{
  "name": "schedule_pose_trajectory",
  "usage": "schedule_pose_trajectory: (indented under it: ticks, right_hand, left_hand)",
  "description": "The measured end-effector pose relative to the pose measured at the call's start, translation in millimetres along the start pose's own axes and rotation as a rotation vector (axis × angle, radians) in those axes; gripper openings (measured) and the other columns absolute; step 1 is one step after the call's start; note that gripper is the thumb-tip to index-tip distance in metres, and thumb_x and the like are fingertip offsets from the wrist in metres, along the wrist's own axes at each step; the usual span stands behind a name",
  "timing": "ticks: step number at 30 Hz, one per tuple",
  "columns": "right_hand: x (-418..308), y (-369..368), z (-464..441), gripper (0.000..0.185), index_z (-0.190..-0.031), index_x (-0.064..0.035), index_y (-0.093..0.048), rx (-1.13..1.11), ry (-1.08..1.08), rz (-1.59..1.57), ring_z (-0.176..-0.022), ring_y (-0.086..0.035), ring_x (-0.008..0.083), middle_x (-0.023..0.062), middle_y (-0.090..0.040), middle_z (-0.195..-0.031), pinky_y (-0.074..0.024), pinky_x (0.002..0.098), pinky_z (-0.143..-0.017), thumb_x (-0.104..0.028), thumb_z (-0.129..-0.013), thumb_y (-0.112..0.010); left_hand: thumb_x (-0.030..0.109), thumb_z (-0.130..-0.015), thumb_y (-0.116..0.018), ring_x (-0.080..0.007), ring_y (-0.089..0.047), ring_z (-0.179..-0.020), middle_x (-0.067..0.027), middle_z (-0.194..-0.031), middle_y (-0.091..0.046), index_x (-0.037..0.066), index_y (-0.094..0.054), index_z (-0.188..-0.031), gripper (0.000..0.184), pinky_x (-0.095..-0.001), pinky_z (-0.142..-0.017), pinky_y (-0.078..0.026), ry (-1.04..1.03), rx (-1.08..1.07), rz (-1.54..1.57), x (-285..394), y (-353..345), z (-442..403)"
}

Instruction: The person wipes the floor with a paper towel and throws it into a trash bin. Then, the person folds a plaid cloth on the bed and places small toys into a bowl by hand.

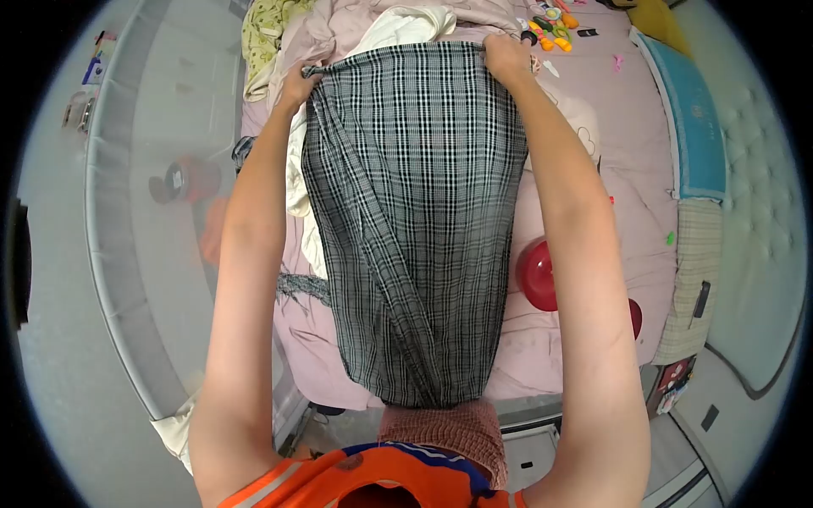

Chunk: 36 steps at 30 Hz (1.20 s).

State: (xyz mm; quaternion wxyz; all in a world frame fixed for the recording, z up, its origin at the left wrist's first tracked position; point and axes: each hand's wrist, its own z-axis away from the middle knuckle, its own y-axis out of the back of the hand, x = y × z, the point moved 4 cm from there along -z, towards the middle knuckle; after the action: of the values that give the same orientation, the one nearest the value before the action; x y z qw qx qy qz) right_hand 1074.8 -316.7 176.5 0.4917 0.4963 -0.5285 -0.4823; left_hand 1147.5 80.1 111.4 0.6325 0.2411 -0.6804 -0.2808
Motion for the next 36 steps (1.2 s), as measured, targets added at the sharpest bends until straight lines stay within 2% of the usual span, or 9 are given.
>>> schedule_pose_trajectory:
  ticks: [3,5,7,14,19,21,27,31,36]
  right_hand:
    - [-13,-11,6,0.024,-0.1,-0.0078,-0.062,0.006,-0.001,-0.031,-0.102,-0.057,0.0275,0.013,-0.062,-0.105,-0.0366,0.0516,-0.088,-0.021,-0.08,-0.061]
    - [-40,16,45,0.03,-0.106,-0.0056,-0.058,0.63,0.046,-0.138,-0.107,-0.052,0.0294,0.0146,-0.056,-0.111,-0.0361,0.0514,-0.09,-0.019,-0.08,-0.06]
    - [-71,31,95,0.032,-0.109,-0.0035,-0.055,0.597,0.083,-0.413,-0.107,-0.047,0.0308,0.0152,-0.052,-0.112,-0.0371,0.0478,-0.091,-0.016,-0.08,-0.059]
    - [-169,-47,405,0.014,-0.091,-0.0007,-0.059,-0.085,-0.093,-0.882,-0.081,-0.056,0.0303,0.0145,-0.059,-0.085,-0.0438,0.0403,-0.076,-0.012,-0.082,-0.06]
    - [-202,-100,605,0.061,-0.119,-0.0011,-0.048,-0.842,-0.441,-0.6,-0.106,-0.051,0.0349,0.02,-0.053,-0.114,-0.0423,0.0454,-0.089,-0.041,-0.077,-0.067]
    - [-206,-110,648,0.069,-0.122,-0.0016,-0.044,-0.921,-0.435,-0.493,-0.11,-0.048,0.0354,0.0211,-0.048,-0.119,-0.0417,0.0465,-0.091,-0.048,-0.076,-0.065]
    - [-223,-91,688,0.084,-0.133,-0.0028,-0.036,-1.086,-0.277,-0.257,-0.123,-0.039,0.0349,0.0226,-0.04,-0.131,-0.0361,0.0517,-0.097,-0.058,-0.075,-0.062]
    - [-236,-98,729,0.062,-0.124,-0.0046,-0.047,-1.105,-0.253,-0.124,-0.121,-0.04,0.0338,0.0185,-0.042,-0.131,-0.037,0.0522,-0.095,-0.049,-0.083,-0.058]
    - [-242,-76,738,0.04,-0.11,-0.0009,-0.057,-0.944,-0.361,-0.225,-0.114,-0.047,0.0349,0.0221,-0.052,-0.115,-0.0422,0.0477,-0.09,-0.03,-0.084,-0.061]
  left_hand:
    - [0.025,-0.07,-0.075,-0.0325,-0.057,-0.097,-0.0207,-0.105,-0.058,0.0,-0.044,-0.123,0.066,-0.0389,-0.085,-0.045,-0.004,0.11,-0.148,-9,-1,25]
    - [0.034,-0.07,-0.073,-0.042,-0.039,-0.118,-0.0281,-0.125,-0.04,-0.002,-0.034,-0.129,0.08,-0.045,-0.097,-0.035,0.038,0.154,-0.226,31,10,76]
    - [0.036,-0.072,-0.073,-0.0407,-0.041,-0.114,-0.0271,-0.12,-0.042,-0.006,-0.036,-0.127,0.078,-0.0432,-0.097,-0.035,-0.034,0.3,-0.184,47,10,127]
    - [0.017,-0.081,-0.065,-0.0363,-0.048,-0.103,-0.0234,-0.109,-0.047,-0.007,-0.043,-0.118,0.049,-0.041,-0.092,-0.04,0.15,0.13,-0.02,46,-42,375]
    - [0.024,-0.08,-0.067,-0.0393,-0.044,-0.112,-0.0247,-0.123,-0.045,-0.009,-0.037,-0.127,0.065,-0.0423,-0.096,-0.039,0.449,-0.251,0.105,-2,-114,524]
    - [0.029,-0.077,-0.07,-0.0395,-0.044,-0.113,-0.0245,-0.126,-0.044,-0.009,-0.038,-0.126,0.069,-0.0424,-0.098,-0.039,0.532,-0.4,-0.012,-6,-133,571]
    - [0.018,-0.083,-0.065,-0.0288,-0.049,-0.083,-0.0154,-0.091,-0.048,-0.003,-0.055,-0.094,0.026,-0.0407,-0.068,-0.044,0.277,-0.081,-0.141,23,-121,595]
    - [0.021,-0.087,-0.059,-0.0284,-0.048,-0.087,-0.0171,-0.094,-0.049,-0.006,-0.053,-0.094,0.028,-0.0388,-0.077,-0.042,0.33,-0.1,-0.051,24,-114,612]
    - [0.021,-0.091,-0.055,-0.0216,-0.044,-0.068,-0.0136,-0.079,-0.043,-0.005,-0.048,-0.093,0.028,-0.0345,-0.062,-0.04,0.331,-0.128,0.116,14,-103,638]
